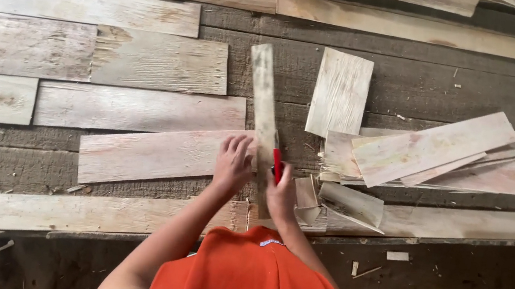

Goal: The person uses a red utility knife to trim the edges of thin wooden planks on a workbench. They repeatedly position planks, cut along the edges, and place trimmed pieces into a growing stack. The person also flips and adjusts planks to align them before cutting.

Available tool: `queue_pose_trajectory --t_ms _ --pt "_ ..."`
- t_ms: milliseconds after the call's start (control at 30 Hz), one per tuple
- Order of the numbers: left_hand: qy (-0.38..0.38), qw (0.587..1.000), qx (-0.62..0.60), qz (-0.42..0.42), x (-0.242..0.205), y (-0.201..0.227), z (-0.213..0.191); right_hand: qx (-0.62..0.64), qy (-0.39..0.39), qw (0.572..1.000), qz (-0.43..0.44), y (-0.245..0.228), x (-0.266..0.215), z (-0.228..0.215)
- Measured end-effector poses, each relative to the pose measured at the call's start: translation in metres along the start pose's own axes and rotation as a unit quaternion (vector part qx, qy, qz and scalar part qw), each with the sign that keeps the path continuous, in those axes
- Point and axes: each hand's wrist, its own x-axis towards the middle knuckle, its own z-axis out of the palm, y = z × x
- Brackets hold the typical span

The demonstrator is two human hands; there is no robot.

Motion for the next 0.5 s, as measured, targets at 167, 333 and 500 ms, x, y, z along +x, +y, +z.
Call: queue_pose_trajectory --t_ms 167,333,500 --pt "-0.227 0.968 0.110 0.003 0.021 0.008 -0.009 -0.140 0.039 0.987 -0.074 0.059 0.031 0.022" --pt "-0.281 0.949 0.142 -0.002 0.020 -0.001 0.002 -0.146 0.002 0.989 -0.035 0.062 0.023 0.011" --pt "-0.288 0.949 0.131 0.016 0.019 -0.013 0.003 -0.181 -0.022 0.982 -0.055 0.064 0.007 0.015"
